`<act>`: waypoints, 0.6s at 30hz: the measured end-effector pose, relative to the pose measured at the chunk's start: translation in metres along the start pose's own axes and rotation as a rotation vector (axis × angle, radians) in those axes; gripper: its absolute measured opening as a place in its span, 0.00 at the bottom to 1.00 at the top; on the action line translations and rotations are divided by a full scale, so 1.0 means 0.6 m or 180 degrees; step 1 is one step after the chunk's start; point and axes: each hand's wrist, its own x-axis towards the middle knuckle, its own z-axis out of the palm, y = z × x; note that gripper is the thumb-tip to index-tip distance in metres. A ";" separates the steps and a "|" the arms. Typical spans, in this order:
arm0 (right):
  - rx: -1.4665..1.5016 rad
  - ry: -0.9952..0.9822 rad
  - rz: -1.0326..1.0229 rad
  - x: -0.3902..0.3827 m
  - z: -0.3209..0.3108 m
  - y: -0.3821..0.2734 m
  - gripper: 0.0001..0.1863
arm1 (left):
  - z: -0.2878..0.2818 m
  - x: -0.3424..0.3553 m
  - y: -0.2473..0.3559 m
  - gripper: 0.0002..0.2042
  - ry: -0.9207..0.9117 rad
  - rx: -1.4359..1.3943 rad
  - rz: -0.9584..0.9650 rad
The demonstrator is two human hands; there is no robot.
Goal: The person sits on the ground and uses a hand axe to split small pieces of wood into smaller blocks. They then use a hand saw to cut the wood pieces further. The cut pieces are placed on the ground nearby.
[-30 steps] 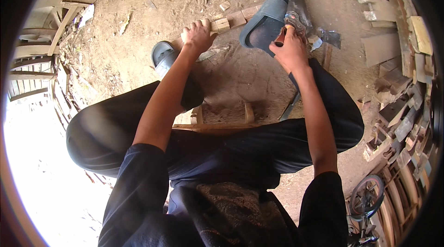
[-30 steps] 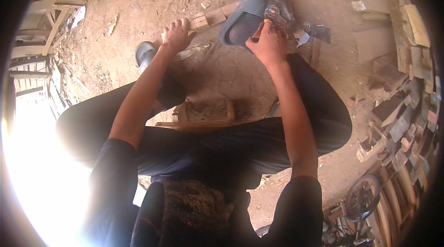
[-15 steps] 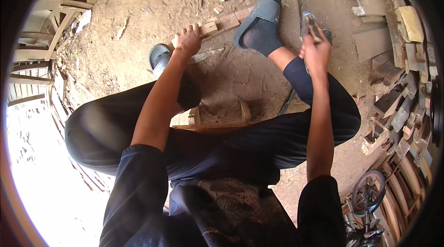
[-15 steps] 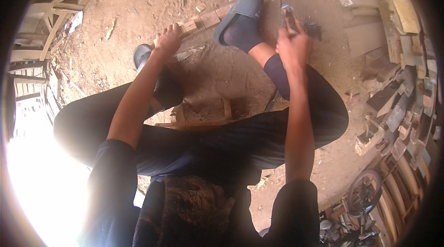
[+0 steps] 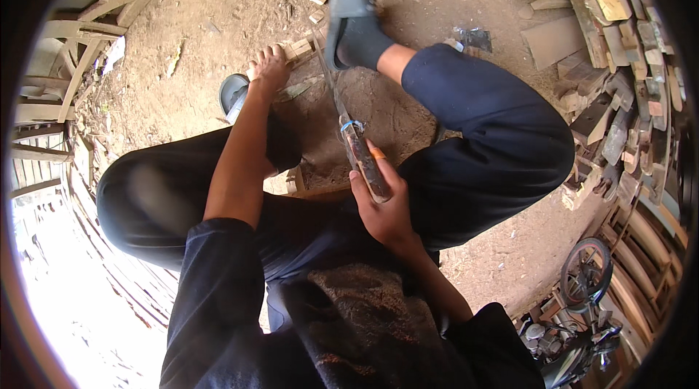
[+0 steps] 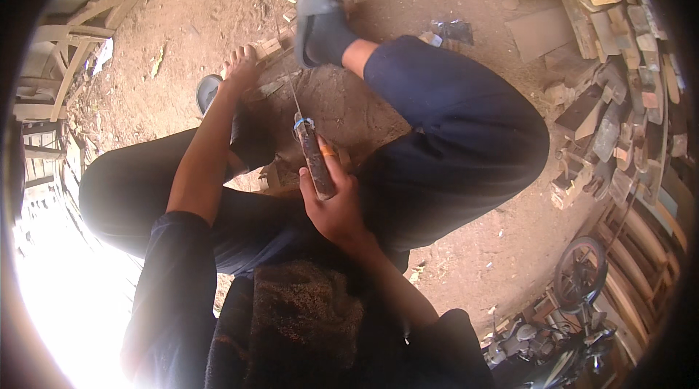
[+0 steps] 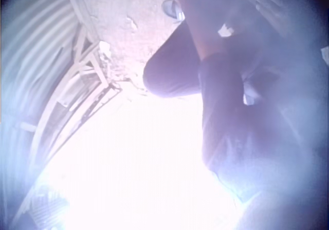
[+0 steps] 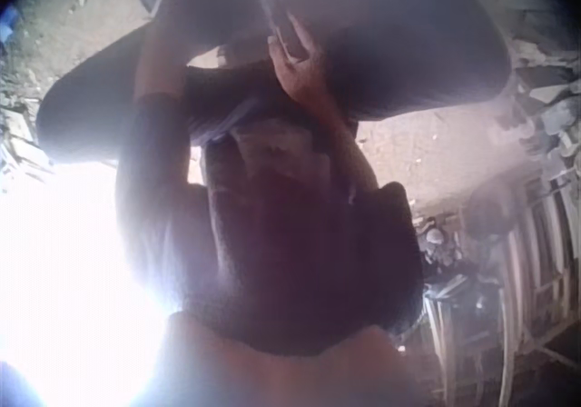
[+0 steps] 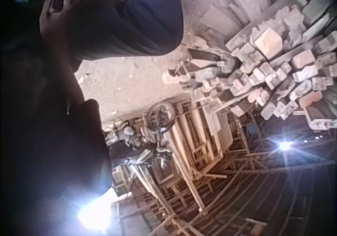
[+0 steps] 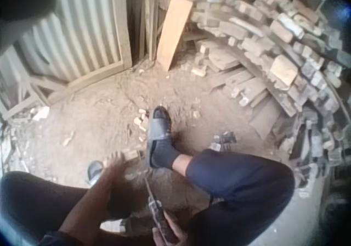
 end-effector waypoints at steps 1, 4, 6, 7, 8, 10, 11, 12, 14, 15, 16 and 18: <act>0.0122 -0.0040 0.0061 -0.005 0.003 -0.001 0.25 | 0.000 -0.001 -0.003 0.29 0.0000 -0.0007 0.0023; -0.0035 -0.0222 -0.0033 -0.008 -0.009 0.009 0.25 | -0.003 -0.009 -0.009 0.29 -0.0001 -0.0079 0.0065; -0.0145 -0.0385 0.0001 -0.007 -0.014 0.003 0.25 | 0.000 -0.009 -0.008 0.29 -0.0021 -0.0166 0.0019; -0.0172 -0.0453 0.0057 -0.002 -0.014 0.002 0.25 | -0.003 -0.004 -0.008 0.28 -0.0012 -0.0209 0.0002; -0.0163 -0.0518 0.0121 0.000 -0.013 0.005 0.26 | -0.006 -0.006 -0.004 0.28 0.0001 -0.0200 -0.0094; -0.0113 -0.0597 0.0058 0.005 -0.010 0.017 0.26 | -0.017 -0.005 -0.008 0.27 -0.0097 -0.0305 -0.0042; -0.0162 -0.0616 0.0119 0.005 -0.011 0.018 0.26 | -0.021 -0.004 -0.008 0.27 -0.0149 -0.0376 -0.0022; -0.0224 -0.0638 0.0188 0.005 -0.015 0.017 0.26 | -0.028 -0.005 -0.001 0.27 -0.0225 -0.0332 -0.0018; -0.0255 -0.0588 0.0043 0.006 -0.017 0.023 0.26 | -0.018 -0.009 0.003 0.26 -0.0050 -0.0238 0.0000; -0.0243 -0.0661 0.0146 0.006 -0.019 0.024 0.26 | -0.015 -0.010 -0.003 0.26 0.0043 -0.0172 0.0013; -0.0259 -0.0713 0.0252 0.007 -0.026 0.023 0.26 | -0.015 -0.010 -0.006 0.27 -0.0010 -0.0184 -0.0008; -0.0271 -0.0726 0.0346 0.008 -0.039 0.022 0.26 | -0.013 -0.004 -0.005 0.26 -0.0152 -0.0076 0.0020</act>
